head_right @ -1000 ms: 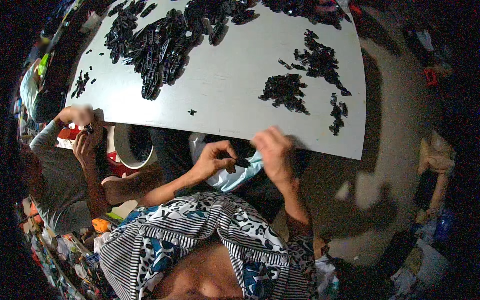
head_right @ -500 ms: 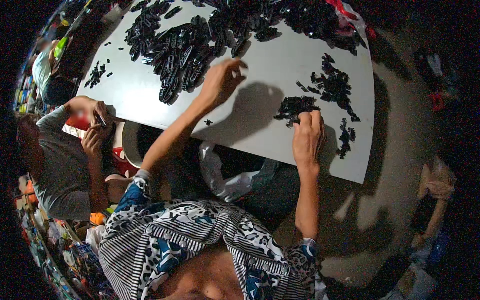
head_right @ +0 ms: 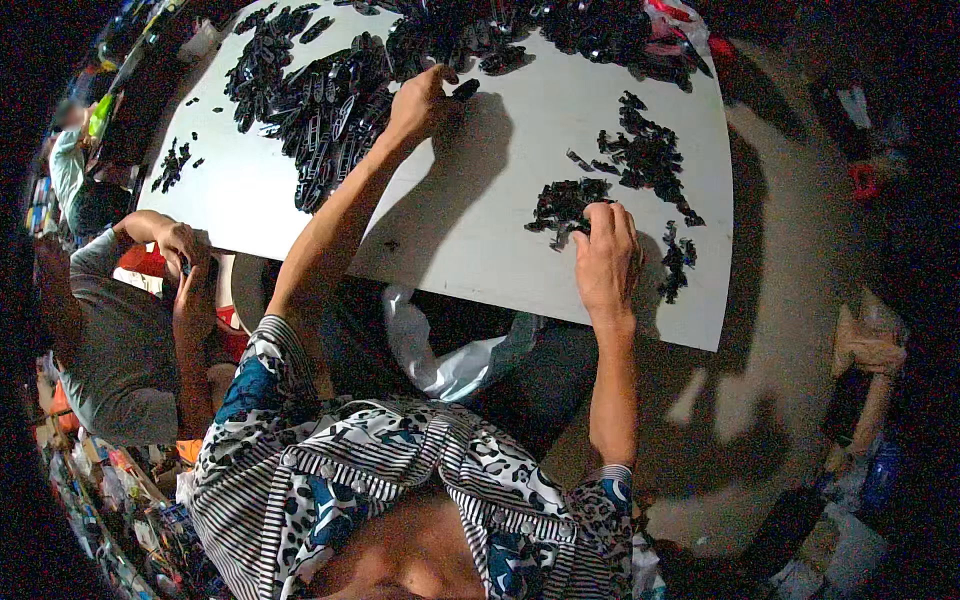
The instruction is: The person assembles plastic parts by hand, picking small components from the table and attaching them onto plastic pieces.
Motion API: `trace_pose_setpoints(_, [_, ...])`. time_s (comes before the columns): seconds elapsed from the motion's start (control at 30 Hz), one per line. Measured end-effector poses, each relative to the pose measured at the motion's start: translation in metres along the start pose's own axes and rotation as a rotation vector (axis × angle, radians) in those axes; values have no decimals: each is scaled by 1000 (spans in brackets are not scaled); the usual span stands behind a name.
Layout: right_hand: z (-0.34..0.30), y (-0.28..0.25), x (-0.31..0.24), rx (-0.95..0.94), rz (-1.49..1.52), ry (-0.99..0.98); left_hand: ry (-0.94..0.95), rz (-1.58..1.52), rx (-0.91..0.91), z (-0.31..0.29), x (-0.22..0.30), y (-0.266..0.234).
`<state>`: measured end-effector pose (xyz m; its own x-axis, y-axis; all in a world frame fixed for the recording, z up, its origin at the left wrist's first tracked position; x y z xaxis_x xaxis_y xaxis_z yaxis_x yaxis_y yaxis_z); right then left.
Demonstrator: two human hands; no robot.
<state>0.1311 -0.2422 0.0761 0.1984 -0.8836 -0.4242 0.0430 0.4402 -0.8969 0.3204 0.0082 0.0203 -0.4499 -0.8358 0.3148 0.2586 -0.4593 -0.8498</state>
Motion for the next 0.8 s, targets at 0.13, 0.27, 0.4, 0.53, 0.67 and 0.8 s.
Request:
trace_pose_setpoints(0.13, [-7,-4,13,-15,-38,20,-441,-1274,-448,-30,34,-5])
trace_pose_setpoints(0.27, [-5,-1,5,-29,-110,-44,-499,-1796,-530,-68,71,-13])
trace_pose_setpoints(0.4, [-4,4,1,-8,-177,-86,-424,-2005,-624,-92,107,-6])
trace_pose_setpoints(0.53, [-6,2,0,-3,-183,-48,-443,-2173,-678,-106,128,-2])
trace_pose_setpoints(0.67, [-8,7,0,-17,-200,-89,-462,-2216,-689,-113,137,-1])
trace_pose_setpoints(0.8, [-4,11,0,-44,-194,-104,-464,-2224,-687,-119,139,-4])
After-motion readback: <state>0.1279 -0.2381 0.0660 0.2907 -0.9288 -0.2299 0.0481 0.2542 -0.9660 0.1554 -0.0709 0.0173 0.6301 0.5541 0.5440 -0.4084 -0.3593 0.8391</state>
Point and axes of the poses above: each hand's wrist, its own z-axis towards the middle knuckle, its own y-axis out of the palm, x = y × z, the point moved 7 cm from there along z, towards the middle knuckle, and after that the axes turned 12 degrees about -x, right-handed, at the moved point
